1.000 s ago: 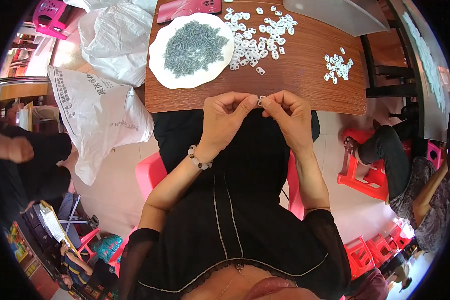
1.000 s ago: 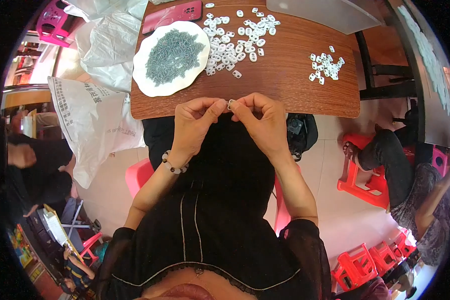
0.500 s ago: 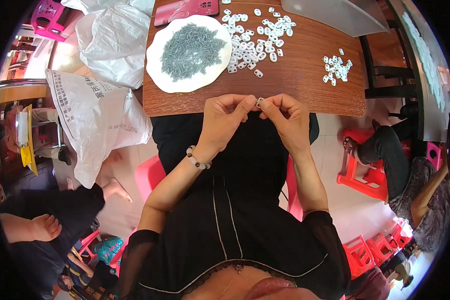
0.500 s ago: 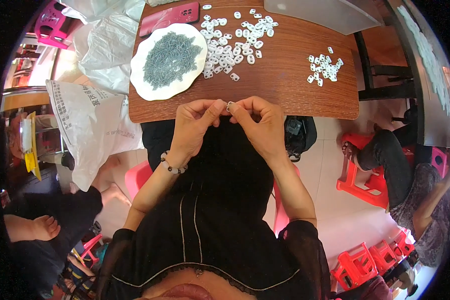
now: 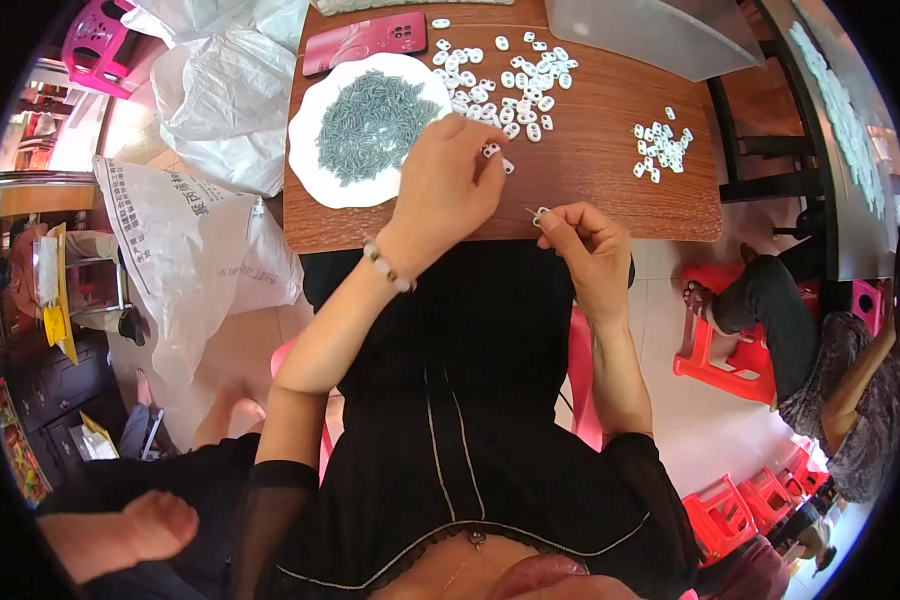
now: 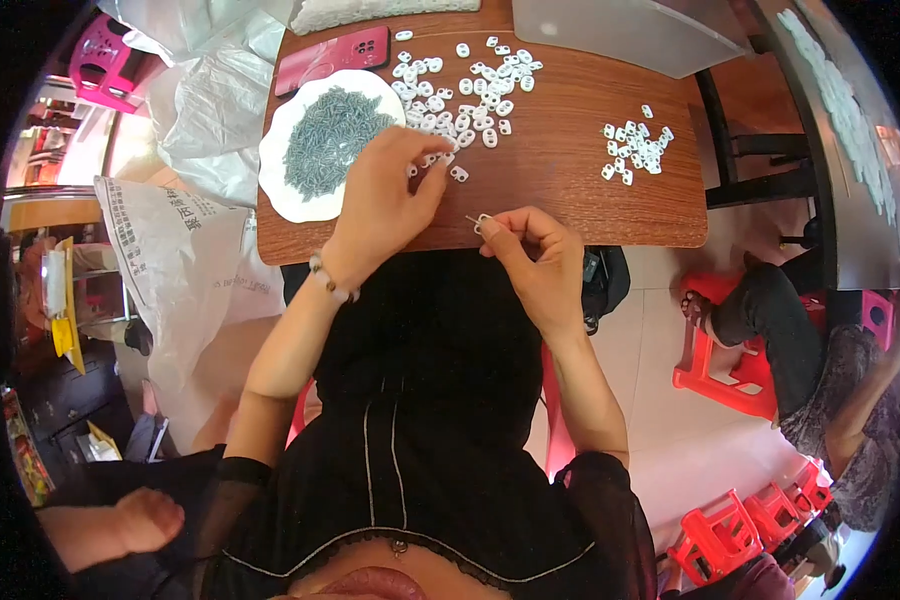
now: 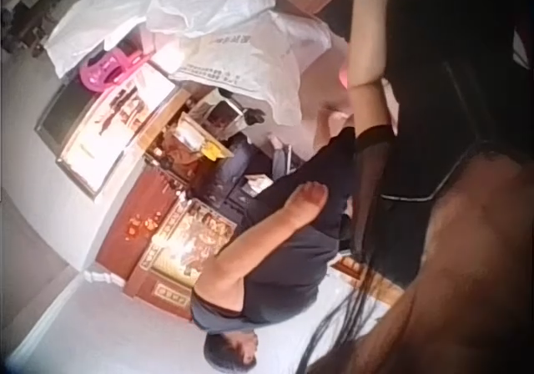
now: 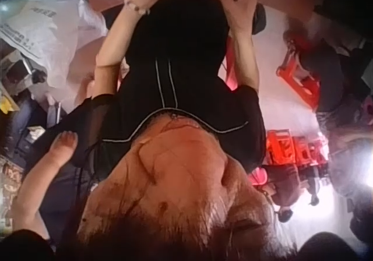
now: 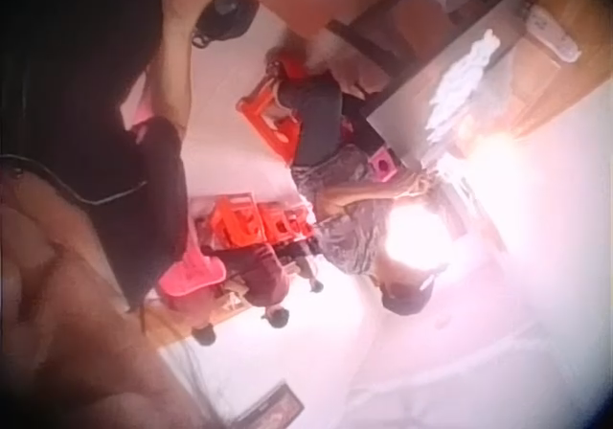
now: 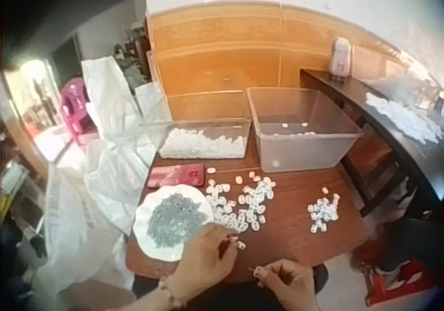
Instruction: Assembling small grey plastic inserts into white plastic housings by hand.
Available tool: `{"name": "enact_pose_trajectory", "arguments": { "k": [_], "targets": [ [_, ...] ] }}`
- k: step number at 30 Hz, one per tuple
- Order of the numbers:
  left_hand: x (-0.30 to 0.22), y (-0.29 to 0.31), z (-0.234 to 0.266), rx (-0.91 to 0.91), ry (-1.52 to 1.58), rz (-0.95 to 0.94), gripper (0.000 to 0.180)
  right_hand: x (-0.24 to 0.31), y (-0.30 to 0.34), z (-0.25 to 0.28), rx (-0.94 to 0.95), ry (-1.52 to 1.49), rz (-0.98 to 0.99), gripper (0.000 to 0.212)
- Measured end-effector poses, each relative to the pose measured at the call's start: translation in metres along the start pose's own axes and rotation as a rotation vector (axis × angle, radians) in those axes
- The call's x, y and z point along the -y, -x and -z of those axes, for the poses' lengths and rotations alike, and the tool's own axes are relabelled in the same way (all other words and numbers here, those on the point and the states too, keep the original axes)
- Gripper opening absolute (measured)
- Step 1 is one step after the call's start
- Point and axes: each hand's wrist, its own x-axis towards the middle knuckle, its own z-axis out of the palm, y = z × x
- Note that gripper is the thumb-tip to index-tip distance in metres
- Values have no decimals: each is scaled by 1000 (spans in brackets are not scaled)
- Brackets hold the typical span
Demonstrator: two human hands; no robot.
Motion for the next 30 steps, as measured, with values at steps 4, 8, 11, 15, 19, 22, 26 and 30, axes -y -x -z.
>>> {"name": "enact_pose_trajectory", "arguments": {
  "k": [4, 8, 11, 15, 19, 22, 26, 30],
  "targets": [
    [9, -34, -24, 38, -203, -218, 19, 1, 0, 3, -28, -52, 26, 11],
    [9, -44, -37, 164, -340, -283, 20, 1, 0, 7, -46, -39, 37, 11],
    [12, -40, -42, 172, -409, -277, 19, 0, -1, 8, -59, -19, 32, 11],
    [16, -40, -45, 137, -424, -290, 14, 1, -1, 8, -57, -32, 38, 10],
    [13, -37, -40, 158, -283, -208, 12, 1, -1, 9, -75, -51, 38, 11],
    [0, -29, -32, 219, 90, 77, 17, -2, 0, 12, -111, -68, 47, 12],
    [-2, 0, -7, 218, 605, 399, 23, -1, 0, 3, -37, -72, 59, 12],
    [0, 34, 12, 193, 852, 566, 25, -6, 4, -11, 7, -138, 78, 13]
  ]
}}
